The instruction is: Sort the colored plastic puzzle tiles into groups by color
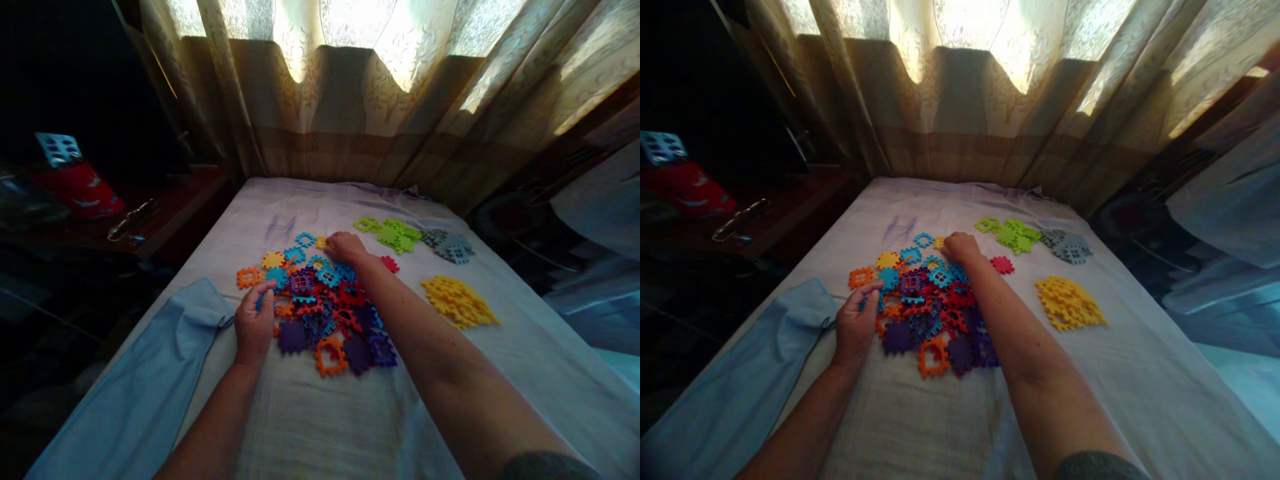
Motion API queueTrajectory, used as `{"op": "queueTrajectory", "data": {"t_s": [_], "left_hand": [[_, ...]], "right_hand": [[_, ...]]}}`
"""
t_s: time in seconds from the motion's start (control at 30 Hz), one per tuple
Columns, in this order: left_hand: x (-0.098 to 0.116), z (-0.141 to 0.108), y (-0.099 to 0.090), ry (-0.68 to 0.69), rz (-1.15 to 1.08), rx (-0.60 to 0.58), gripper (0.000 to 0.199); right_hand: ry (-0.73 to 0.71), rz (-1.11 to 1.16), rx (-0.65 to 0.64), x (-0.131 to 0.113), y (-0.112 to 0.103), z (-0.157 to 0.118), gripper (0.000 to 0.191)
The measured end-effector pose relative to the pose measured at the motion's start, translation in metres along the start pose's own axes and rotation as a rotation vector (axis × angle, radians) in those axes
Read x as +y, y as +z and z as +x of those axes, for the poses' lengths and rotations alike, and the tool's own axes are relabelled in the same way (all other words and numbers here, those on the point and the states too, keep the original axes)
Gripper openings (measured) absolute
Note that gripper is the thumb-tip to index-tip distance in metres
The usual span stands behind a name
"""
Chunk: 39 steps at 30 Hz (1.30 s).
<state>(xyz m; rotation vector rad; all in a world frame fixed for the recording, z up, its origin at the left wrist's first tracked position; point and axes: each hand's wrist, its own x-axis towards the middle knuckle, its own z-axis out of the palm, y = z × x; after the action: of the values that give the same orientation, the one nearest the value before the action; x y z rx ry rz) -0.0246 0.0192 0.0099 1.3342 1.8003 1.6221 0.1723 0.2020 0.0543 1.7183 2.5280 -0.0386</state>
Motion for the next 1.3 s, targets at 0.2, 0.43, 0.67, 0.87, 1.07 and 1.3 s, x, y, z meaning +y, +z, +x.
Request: {"op": "queueTrajectory", "data": {"t_s": [0.2, 0.43, 0.67, 0.87, 1.07, 1.3], "left_hand": [[0.000, 0.001, 0.000, -0.007, 0.018, -0.003, 0.033], [0.000, 0.003, 0.001, -0.004, 0.036, 0.005, 0.031], [-0.001, 0.004, 0.001, -0.014, 0.053, 0.014, 0.034], [0.001, 0.005, -0.001, -0.002, 0.060, 0.010, 0.036], [0.000, 0.005, -0.001, -0.008, 0.085, 0.009, 0.038], [0.001, 0.004, 0.000, -0.017, 0.091, 0.002, 0.038]], "right_hand": [[0.155, 0.071, 0.166, 0.012, -0.006, -0.029, 0.043], [0.549, 0.262, 0.416, 0.094, -0.005, -0.129, 0.037], [0.745, 0.257, 0.354, 0.153, 0.012, -0.195, 0.032], [0.746, 0.230, 0.223, 0.150, 0.014, -0.194, 0.034], [0.781, 0.166, 0.251, 0.146, 0.008, -0.195, 0.035], [0.376, 0.270, 0.325, 0.070, -0.001, -0.158, 0.032]]}}
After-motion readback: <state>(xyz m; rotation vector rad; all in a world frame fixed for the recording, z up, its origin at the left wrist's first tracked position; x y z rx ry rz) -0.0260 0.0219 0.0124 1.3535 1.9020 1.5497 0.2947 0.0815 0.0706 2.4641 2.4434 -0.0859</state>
